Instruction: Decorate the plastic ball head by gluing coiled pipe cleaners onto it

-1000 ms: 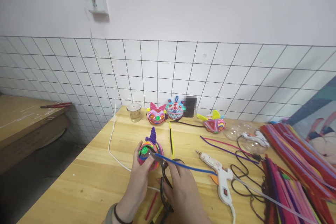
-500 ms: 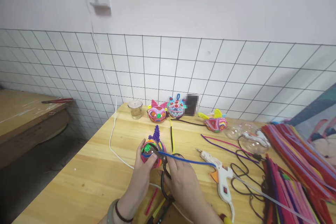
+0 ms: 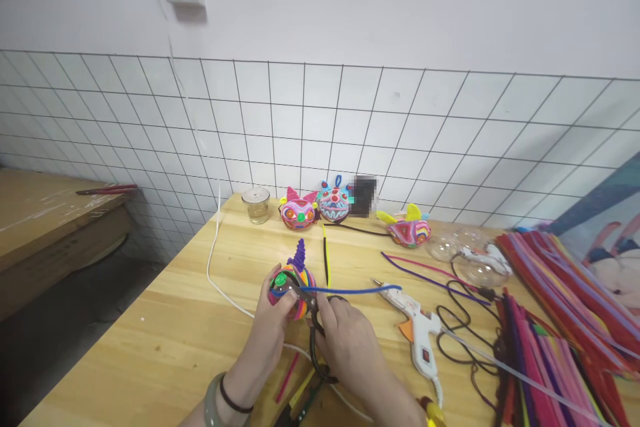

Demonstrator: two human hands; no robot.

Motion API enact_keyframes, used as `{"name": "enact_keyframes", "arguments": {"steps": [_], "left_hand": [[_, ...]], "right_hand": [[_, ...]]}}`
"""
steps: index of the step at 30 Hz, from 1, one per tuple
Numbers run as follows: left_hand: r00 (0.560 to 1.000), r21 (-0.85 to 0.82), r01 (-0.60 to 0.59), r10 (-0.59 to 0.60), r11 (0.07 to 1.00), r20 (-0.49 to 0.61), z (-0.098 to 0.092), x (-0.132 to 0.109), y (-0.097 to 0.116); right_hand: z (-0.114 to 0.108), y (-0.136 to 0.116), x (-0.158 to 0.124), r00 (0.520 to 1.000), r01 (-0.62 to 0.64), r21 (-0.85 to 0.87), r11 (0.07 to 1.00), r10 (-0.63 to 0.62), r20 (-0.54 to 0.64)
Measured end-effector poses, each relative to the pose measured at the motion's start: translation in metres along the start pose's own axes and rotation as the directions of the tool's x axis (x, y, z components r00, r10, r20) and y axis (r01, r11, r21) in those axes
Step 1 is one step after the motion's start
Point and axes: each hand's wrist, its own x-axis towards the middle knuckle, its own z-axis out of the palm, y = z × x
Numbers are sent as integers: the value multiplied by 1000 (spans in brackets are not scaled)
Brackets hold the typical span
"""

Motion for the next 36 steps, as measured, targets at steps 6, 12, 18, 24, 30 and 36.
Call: {"name": "enact_keyframes", "arguments": {"steps": [6,12,18,24,30,36], "left_hand": [[1000,10,-2,2,1000,-11,-3,5,-4],[999,-1,-19,19,1000,-30,-5,9,-3],[997,37,-76,76,996,8,-5,10,-10],[986,90,-128,117,988,116,-4,1,-9],[975,72,-113,96,991,200,-1,-3,-15],[984,50,-60,51,997,169,6,-10,-1]], "right_hand": [[-10,-5,-3,990,-125,209,970,110,84],[-10,24,-28,894,-444,66,893,438,89],[17,53,-67,917,-377,-211,902,395,50],[-12,31,-39,932,-354,-123,927,361,37],[-34,-13,10,836,-492,667,560,519,180],[-25,-23,17,847,-436,734,521,513,139]]}}
